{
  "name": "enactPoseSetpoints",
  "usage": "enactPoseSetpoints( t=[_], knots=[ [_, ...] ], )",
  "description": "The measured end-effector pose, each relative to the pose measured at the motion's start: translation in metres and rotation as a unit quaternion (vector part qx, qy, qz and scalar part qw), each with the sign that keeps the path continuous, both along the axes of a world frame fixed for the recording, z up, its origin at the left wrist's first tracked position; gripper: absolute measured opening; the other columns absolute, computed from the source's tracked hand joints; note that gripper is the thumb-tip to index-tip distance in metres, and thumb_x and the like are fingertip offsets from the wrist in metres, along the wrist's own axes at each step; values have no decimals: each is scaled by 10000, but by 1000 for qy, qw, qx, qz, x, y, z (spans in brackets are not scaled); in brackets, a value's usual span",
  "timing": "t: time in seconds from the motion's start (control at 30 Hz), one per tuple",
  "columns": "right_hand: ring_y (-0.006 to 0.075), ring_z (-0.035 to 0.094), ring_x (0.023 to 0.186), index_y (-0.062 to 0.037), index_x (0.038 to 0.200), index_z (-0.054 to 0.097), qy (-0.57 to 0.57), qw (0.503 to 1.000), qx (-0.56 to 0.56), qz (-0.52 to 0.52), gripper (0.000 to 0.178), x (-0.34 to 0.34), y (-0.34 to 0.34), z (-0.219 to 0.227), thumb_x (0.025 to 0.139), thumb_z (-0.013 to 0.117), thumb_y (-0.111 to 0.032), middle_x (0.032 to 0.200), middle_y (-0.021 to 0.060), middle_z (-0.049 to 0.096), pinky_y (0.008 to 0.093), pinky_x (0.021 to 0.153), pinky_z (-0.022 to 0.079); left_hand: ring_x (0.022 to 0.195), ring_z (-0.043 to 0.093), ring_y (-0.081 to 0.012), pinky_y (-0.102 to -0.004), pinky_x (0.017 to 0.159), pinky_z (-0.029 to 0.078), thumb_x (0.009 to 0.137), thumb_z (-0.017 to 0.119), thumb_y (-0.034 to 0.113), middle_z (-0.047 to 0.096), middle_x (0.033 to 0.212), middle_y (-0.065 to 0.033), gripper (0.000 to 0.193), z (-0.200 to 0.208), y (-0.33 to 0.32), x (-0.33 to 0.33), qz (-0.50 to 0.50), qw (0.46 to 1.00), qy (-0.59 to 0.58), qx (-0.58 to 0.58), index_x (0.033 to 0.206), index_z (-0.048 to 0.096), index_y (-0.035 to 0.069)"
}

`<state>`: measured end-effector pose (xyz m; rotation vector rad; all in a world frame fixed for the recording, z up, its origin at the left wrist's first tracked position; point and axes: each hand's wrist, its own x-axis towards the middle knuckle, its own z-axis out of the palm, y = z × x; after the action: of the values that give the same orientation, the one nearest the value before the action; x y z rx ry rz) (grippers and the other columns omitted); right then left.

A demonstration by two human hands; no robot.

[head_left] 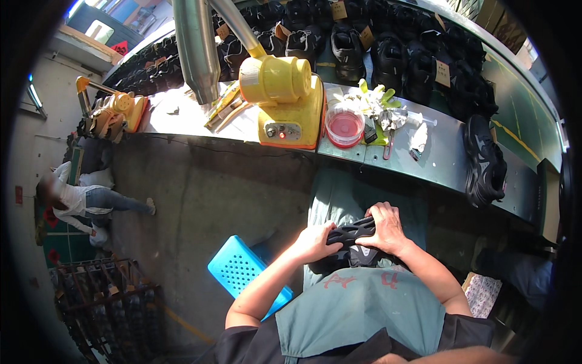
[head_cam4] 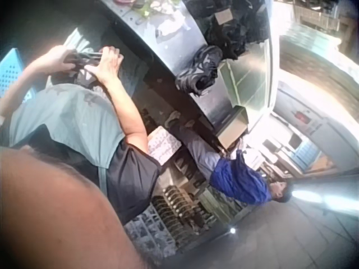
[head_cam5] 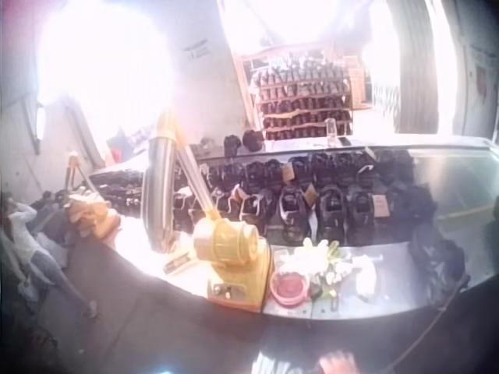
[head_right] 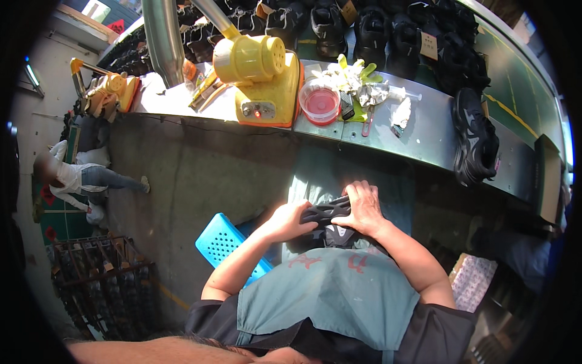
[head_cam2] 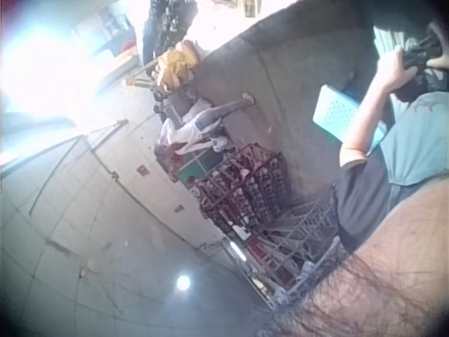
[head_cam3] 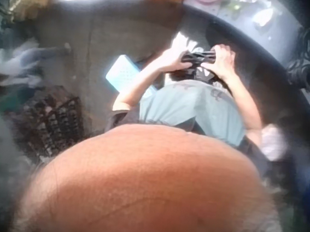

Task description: The person repeatedly picks up black athletic shoes from a workbench, turns them over to inspect the soles and uppers, and places them back down. The person also uses a small white tool to scrape or clean parts of the shoe surface. The process is repeated for multiple shoes in a factory setting.

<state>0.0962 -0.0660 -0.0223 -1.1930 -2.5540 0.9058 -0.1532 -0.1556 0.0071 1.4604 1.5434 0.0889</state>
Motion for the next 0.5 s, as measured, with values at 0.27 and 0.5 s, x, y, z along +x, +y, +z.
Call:
enactPoseSetpoints(
  t=[0.27, 0.5],
  knots=[
    [314, 551, 1057, -94, 1061, 612, 81, 994, 64, 41, 665, 0, -10, 21, 575, 989, -348, 1072, 96, 566, 458, 936, 428, 1492, 433, -291, -393, 1229, 351, 953, 713, 637, 449, 1611, -225, 972, -32, 63, -13, -63, 916, -333, -214, 1653, 340, 75],
    [352, 531, 1230, -73, 1199, 636, 138, 973, 184, 8, 774, 21, -14, 66, 572, 997, -346, 1268, 116, 566, 518, 1098, 407, 1102, 628, -175, -343, 983, 511, 885, 867, 382, 685, 1239, -130, 908, -6, 75, 12, -17, 930, -342, -135, 1607, 423, 55]
  ],
)
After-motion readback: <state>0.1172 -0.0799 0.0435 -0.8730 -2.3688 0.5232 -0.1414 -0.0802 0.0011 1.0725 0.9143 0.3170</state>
